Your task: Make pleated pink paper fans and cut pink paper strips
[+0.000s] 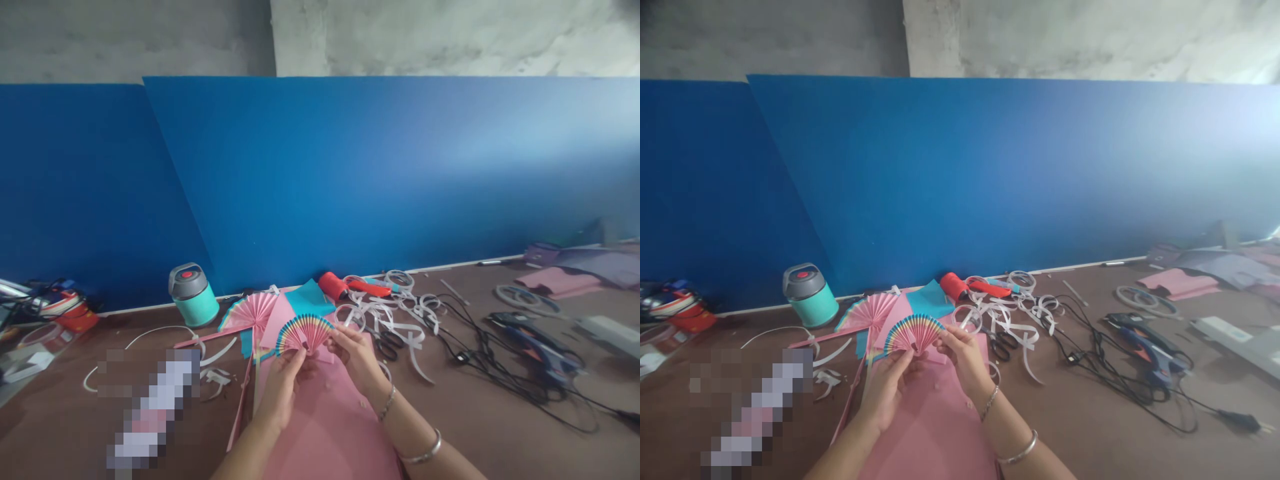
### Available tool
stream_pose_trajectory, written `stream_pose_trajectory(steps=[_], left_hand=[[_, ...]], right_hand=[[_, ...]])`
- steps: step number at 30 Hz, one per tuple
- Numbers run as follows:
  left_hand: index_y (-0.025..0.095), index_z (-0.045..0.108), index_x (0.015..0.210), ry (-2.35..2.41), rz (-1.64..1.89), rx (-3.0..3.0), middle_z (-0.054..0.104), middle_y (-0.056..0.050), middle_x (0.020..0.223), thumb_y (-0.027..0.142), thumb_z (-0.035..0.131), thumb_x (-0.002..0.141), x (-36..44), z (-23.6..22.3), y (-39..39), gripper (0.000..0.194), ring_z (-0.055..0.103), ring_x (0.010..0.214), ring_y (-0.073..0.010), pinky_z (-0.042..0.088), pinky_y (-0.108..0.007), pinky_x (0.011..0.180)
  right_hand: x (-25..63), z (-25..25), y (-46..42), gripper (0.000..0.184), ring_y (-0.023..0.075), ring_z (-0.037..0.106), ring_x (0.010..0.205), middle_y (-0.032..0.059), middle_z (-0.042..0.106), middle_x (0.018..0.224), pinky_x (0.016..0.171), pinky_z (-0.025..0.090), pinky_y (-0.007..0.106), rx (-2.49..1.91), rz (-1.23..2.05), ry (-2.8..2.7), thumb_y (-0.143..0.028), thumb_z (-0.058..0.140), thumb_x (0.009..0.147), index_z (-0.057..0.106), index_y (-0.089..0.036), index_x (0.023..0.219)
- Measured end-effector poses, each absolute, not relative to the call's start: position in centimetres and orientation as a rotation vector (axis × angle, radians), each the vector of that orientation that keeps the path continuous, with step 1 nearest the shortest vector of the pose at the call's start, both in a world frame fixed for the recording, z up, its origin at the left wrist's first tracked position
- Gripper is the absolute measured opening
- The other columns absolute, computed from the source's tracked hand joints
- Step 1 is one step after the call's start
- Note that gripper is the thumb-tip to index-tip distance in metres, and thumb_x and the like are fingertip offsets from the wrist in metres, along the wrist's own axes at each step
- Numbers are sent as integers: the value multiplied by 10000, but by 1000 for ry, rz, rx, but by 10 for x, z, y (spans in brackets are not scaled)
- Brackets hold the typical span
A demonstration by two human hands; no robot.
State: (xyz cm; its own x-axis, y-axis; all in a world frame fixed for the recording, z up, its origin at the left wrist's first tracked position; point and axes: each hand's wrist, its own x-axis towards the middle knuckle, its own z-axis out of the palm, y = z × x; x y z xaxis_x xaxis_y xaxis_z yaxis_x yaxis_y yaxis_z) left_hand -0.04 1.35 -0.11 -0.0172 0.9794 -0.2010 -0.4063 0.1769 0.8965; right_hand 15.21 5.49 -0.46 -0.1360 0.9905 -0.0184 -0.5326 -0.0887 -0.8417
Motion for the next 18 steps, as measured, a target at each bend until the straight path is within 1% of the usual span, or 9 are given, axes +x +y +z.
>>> stream_pose_trajectory(steps=[5, 8, 12, 15, 18], left_hand=[[118, 696, 830, 994, 1321, 699, 737, -87, 840, 400, 730, 701, -2, -1, 15, 312, 677, 724, -175, 510, -263, 668], [116, 700, 847, 974, 1354, 700, 736, -92, 849, 385, 729, 709, -3, -2, 15, 303, 680, 743, -181, 515, -271, 688], [122, 699, 822, 967, 1378, 693, 736, -90, 846, 383, 732, 705, -4, -2, 15, 288, 677, 738, -181, 517, -271, 682], [122, 694, 835, 961, 1376, 704, 736, -89, 846, 398, 724, 708, -3, -2, 15, 305, 680, 742, -192, 519, -285, 686], [110, 690, 845, 951, 1368, 740, 733, -99, 830, 414, 712, 716, -3, -2, 15, 331, 682, 749, -209, 520, -299, 685]], right_hand=[[151, -4, 54, 245, 129, 593, 686, 25, 653, 741, 700, 468, 262, -766, 1567, -790, -318, 805, 642, 711, -146, 789], [151, -4, 54, 251, 129, 595, 694, 28, 650, 754, 695, 462, 256, -766, 1584, -802, -313, 804, 644, 702, -138, 791], [151, -3, 54, 241, 110, 572, 665, 4, 624, 720, 668, 441, 238, -761, 1600, -793, -298, 813, 629, 675, -146, 756], [150, 0, 52, 241, 95, 535, 625, -10, 606, 701, 616, 407, 222, -760, 1632, -864, -286, 804, 637, 655, -154, 773], [148, 2, 48, 229, 81, 463, 537, -29, 557, 609, 529, 345, 217, -805, 1668, -988, -284, 793, 644, 627, -151, 729]])
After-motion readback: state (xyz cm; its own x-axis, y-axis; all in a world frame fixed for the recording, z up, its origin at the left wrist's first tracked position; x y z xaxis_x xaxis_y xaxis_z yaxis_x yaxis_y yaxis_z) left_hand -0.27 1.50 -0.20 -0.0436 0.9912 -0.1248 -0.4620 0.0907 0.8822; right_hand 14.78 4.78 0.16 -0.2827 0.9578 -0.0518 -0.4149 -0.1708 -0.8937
